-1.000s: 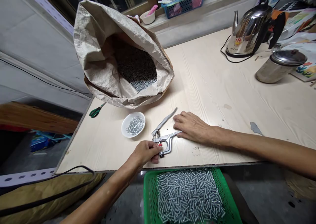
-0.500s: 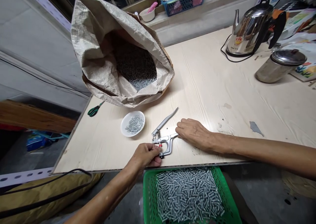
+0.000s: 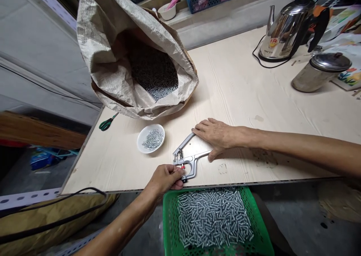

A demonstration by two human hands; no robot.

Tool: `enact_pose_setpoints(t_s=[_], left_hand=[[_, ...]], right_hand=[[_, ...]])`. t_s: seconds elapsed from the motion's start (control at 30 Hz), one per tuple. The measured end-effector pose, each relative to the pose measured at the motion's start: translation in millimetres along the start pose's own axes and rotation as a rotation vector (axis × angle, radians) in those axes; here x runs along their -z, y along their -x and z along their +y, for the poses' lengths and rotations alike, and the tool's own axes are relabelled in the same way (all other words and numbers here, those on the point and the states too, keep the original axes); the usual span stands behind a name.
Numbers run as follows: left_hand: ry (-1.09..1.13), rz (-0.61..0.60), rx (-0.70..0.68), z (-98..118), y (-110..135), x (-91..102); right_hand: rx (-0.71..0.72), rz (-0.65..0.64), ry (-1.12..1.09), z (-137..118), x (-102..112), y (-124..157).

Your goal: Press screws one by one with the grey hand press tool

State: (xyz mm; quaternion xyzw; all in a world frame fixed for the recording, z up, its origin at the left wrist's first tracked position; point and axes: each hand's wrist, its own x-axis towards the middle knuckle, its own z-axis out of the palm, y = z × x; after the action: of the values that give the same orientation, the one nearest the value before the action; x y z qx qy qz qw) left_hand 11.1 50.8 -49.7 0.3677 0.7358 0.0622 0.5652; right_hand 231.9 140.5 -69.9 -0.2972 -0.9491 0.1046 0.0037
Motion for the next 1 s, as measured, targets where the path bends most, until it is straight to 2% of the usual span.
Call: enact_pose_setpoints(t_s=[0.2,0.3,0.37,0.47,0.5,0.57,0.63,0.73,0.83,1.0], left_hand=[[0.024,-0.019,-0.028,-5,-3,0.4],[-0.127,0.002,-0.069,-8,-1,2.3],[-0.352,0.133,-0.224,-9,2,2.4],[-0.652,0.385,-0.643,-5,3,-3.0],[-0.72,0.421,-0.773,-1,1,-6.4],[-0.849,0.399,-0.932,7,-6,-14.1],[-0.963,0.344,-0.964,16,-14,-20.6],[-1.028,0.29,-0.923,24,-22,-25.0],[-0.991,0.274,-0.912,25,-23,-26.4],[-0.945,0.274,-0.905,24,-21,-31.1]], right_hand=[[-0.013,-0.039,0.063,-6,5,-3],[-0.031,-0.046,0.068,-10,2,-1],[-0.035,-0.023,0.061,-13,0,2],[-0.023,0.008,0.028,-19,-1,4],[-0.022,0.004,0.016,-21,0,4],[-0.039,-0.025,0.0,-25,2,4],[-0.063,-0.049,-0.008,-28,4,3],[-0.061,-0.02,-0.026,-31,2,4],[-0.055,0.017,-0.053,-33,-3,5],[-0.05,0.001,-0.131,-33,-6,4]])
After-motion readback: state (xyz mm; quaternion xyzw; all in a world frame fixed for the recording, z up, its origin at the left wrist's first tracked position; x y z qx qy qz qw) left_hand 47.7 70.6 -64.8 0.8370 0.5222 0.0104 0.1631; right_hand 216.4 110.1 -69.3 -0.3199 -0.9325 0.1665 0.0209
